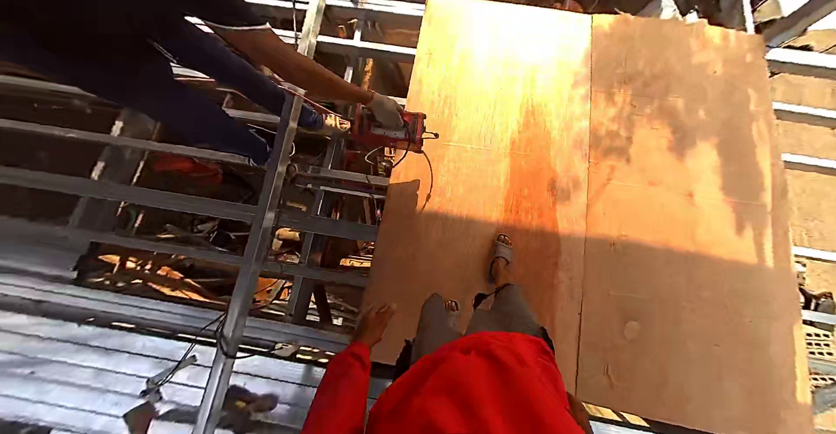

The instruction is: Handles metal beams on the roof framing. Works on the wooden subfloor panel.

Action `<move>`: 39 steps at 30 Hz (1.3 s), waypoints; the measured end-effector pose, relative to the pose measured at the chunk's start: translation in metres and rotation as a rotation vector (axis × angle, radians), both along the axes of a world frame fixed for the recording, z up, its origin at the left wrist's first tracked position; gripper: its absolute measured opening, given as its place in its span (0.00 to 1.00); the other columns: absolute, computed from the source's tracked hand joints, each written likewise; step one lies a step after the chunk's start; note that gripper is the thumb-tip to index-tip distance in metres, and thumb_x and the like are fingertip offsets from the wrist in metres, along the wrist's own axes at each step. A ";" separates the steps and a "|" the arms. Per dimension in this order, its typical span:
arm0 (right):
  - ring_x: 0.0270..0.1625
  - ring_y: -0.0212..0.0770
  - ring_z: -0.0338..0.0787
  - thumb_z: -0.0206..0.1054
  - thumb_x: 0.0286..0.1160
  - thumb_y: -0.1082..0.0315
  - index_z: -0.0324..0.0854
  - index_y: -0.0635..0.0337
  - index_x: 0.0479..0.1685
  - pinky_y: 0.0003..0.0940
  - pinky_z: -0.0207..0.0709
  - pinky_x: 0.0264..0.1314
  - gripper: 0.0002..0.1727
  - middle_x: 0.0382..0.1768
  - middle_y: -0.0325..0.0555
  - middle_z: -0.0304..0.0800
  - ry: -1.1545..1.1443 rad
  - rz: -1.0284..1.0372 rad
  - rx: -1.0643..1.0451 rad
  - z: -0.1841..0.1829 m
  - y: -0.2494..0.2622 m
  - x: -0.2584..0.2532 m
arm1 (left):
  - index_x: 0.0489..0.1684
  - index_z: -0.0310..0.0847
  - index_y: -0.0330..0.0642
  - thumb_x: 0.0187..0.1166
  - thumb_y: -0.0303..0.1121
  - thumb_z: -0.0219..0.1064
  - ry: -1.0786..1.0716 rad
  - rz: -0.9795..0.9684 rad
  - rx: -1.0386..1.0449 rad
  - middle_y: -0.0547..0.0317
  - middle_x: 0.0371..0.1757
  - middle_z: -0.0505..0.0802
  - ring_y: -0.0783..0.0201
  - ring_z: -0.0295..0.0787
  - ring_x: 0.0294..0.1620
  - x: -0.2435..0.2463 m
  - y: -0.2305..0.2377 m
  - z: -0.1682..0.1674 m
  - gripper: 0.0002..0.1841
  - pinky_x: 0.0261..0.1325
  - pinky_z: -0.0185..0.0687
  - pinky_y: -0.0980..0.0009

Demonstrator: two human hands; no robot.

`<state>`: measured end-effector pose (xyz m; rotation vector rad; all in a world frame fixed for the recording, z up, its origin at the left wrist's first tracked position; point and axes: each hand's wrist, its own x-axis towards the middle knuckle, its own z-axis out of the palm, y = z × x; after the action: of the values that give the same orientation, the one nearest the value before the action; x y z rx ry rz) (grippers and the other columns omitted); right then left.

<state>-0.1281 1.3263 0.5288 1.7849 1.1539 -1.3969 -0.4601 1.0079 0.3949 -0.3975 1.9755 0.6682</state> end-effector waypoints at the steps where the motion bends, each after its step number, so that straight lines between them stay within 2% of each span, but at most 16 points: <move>1: 0.67 0.66 0.86 0.51 0.95 0.64 0.76 0.77 0.72 0.61 0.77 0.71 0.23 0.66 0.76 0.84 0.059 0.052 0.102 -0.056 0.018 0.031 | 0.82 0.71 0.39 0.87 0.53 0.64 -0.018 0.042 -0.020 0.35 0.72 0.85 0.36 0.84 0.70 0.006 0.009 0.000 0.32 0.67 0.78 0.34; 3: 0.61 0.67 0.89 0.53 0.95 0.55 0.77 0.72 0.73 0.65 0.81 0.63 0.27 0.63 0.75 0.85 0.056 0.112 0.110 -0.125 0.079 0.050 | 0.82 0.71 0.36 0.87 0.51 0.64 -0.040 0.112 -0.047 0.33 0.72 0.85 0.35 0.84 0.70 0.021 0.025 0.006 0.32 0.67 0.79 0.35; 6: 0.66 0.68 0.87 0.54 0.93 0.49 0.75 0.63 0.77 0.70 0.80 0.63 0.29 0.68 0.71 0.83 0.015 0.265 0.093 -0.147 0.205 0.006 | 0.81 0.71 0.34 0.86 0.50 0.65 -0.064 0.227 -0.050 0.32 0.72 0.85 0.34 0.84 0.69 0.039 0.059 0.015 0.32 0.68 0.79 0.37; 10: 0.65 0.66 0.88 0.55 0.92 0.51 0.80 0.63 0.73 0.68 0.79 0.66 0.26 0.65 0.68 0.87 0.033 0.735 0.214 -0.141 0.356 -0.125 | 0.84 0.69 0.38 0.86 0.52 0.65 -0.099 0.369 -0.039 0.35 0.72 0.85 0.37 0.86 0.68 0.054 0.108 0.024 0.34 0.67 0.80 0.37; 14: 0.70 0.64 0.87 0.55 0.92 0.53 0.82 0.64 0.71 0.67 0.73 0.75 0.25 0.64 0.65 0.89 0.140 1.140 0.302 -0.140 0.422 -0.292 | 0.83 0.70 0.38 0.87 0.53 0.63 -0.070 0.394 0.022 0.39 0.71 0.87 0.44 0.87 0.69 0.050 0.157 0.016 0.33 0.72 0.80 0.43; 16: 0.71 0.63 0.87 0.55 0.92 0.54 0.80 0.65 0.72 0.66 0.73 0.77 0.25 0.65 0.65 0.89 0.216 1.243 0.304 -0.156 0.420 -0.374 | 0.83 0.70 0.37 0.87 0.53 0.62 -0.050 0.324 0.056 0.40 0.71 0.88 0.46 0.87 0.71 0.035 0.183 -0.003 0.33 0.76 0.77 0.45; 18: 0.72 0.61 0.86 0.55 0.92 0.54 0.78 0.65 0.75 0.62 0.73 0.78 0.26 0.68 0.64 0.87 0.291 1.333 0.273 -0.191 0.405 -0.454 | 0.85 0.68 0.38 0.85 0.54 0.64 -0.050 0.241 0.089 0.38 0.76 0.84 0.44 0.84 0.74 0.010 0.212 -0.040 0.36 0.78 0.76 0.44; 21: 0.72 0.60 0.86 0.56 0.91 0.52 0.76 0.63 0.78 0.59 0.74 0.78 0.28 0.69 0.64 0.86 0.362 1.440 0.212 -0.262 0.367 -0.545 | 0.89 0.62 0.39 0.79 0.56 0.69 -0.092 0.088 0.120 0.37 0.85 0.74 0.43 0.72 0.84 -0.023 0.257 -0.107 0.43 0.85 0.67 0.45; 23: 0.75 0.61 0.82 0.58 0.89 0.51 0.75 0.61 0.80 0.59 0.72 0.80 0.29 0.73 0.64 0.82 0.416 1.495 0.211 -0.307 0.338 -0.609 | 0.94 0.53 0.47 0.74 0.59 0.72 -0.158 -0.011 0.040 0.41 0.91 0.64 0.41 0.68 0.86 -0.057 0.291 -0.146 0.50 0.83 0.69 0.43; 24: 0.77 0.62 0.80 0.60 0.88 0.51 0.74 0.61 0.80 0.60 0.70 0.81 0.29 0.75 0.65 0.80 0.450 1.501 0.228 -0.326 0.322 -0.637 | 0.97 0.46 0.53 0.69 0.61 0.75 -0.206 -0.056 -0.044 0.41 0.93 0.60 0.38 0.70 0.84 -0.072 0.307 -0.158 0.55 0.76 0.74 0.39; 25: 0.78 0.64 0.79 0.64 0.86 0.53 0.74 0.61 0.80 0.62 0.70 0.80 0.29 0.75 0.66 0.79 0.487 1.488 0.268 -0.344 0.309 -0.661 | 0.98 0.39 0.57 0.66 0.62 0.77 -0.253 -0.087 -0.121 0.39 0.92 0.60 0.35 0.72 0.81 -0.083 0.320 -0.166 0.60 0.71 0.76 0.37; 27: 0.78 0.69 0.77 0.70 0.81 0.55 0.72 0.61 0.82 0.68 0.71 0.77 0.33 0.77 0.68 0.75 0.556 1.436 0.383 -0.379 0.289 -0.708 | 0.99 0.34 0.65 0.63 0.63 0.78 -0.295 -0.105 -0.222 0.38 0.91 0.60 0.34 0.74 0.78 -0.101 0.335 -0.179 0.62 0.66 0.79 0.36; 30: 0.79 0.72 0.75 0.77 0.73 0.57 0.65 0.62 0.87 0.69 0.71 0.76 0.42 0.81 0.70 0.70 0.593 1.365 0.506 -0.437 0.277 -0.772 | 0.98 0.36 0.68 0.64 0.64 0.75 -0.309 -0.108 -0.247 0.45 0.95 0.55 0.36 0.74 0.79 -0.114 0.338 -0.187 0.60 0.66 0.79 0.37; 34: 0.85 0.72 0.68 0.82 0.64 0.56 0.55 0.58 0.93 0.73 0.70 0.75 0.54 0.88 0.65 0.62 0.590 1.458 0.529 -0.494 0.275 -0.829 | 0.98 0.38 0.68 0.64 0.66 0.74 -0.312 -0.132 -0.253 0.45 0.94 0.58 0.38 0.75 0.78 -0.131 0.342 -0.186 0.59 0.65 0.80 0.41; 38: 0.90 0.67 0.62 0.81 0.65 0.55 0.59 0.55 0.92 0.76 0.61 0.79 0.51 0.88 0.61 0.65 0.638 1.685 0.495 -0.520 0.256 -0.867 | 0.98 0.43 0.66 0.65 0.65 0.74 -0.286 -0.155 -0.252 0.40 0.93 0.60 0.32 0.68 0.83 -0.147 0.349 -0.185 0.57 0.67 0.76 0.35; 39: 0.87 0.67 0.66 0.80 0.67 0.56 0.61 0.54 0.91 0.77 0.59 0.80 0.48 0.85 0.61 0.69 0.626 1.719 0.476 -0.522 0.247 -0.876 | 0.98 0.44 0.65 0.65 0.65 0.73 -0.281 -0.160 -0.253 0.39 0.92 0.61 0.32 0.68 0.83 -0.151 0.350 -0.185 0.56 0.67 0.76 0.34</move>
<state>-1.0038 1.5733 0.0072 -0.0205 2.4724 -0.4806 -0.6108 1.3578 0.2101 -0.4534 1.8024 0.2453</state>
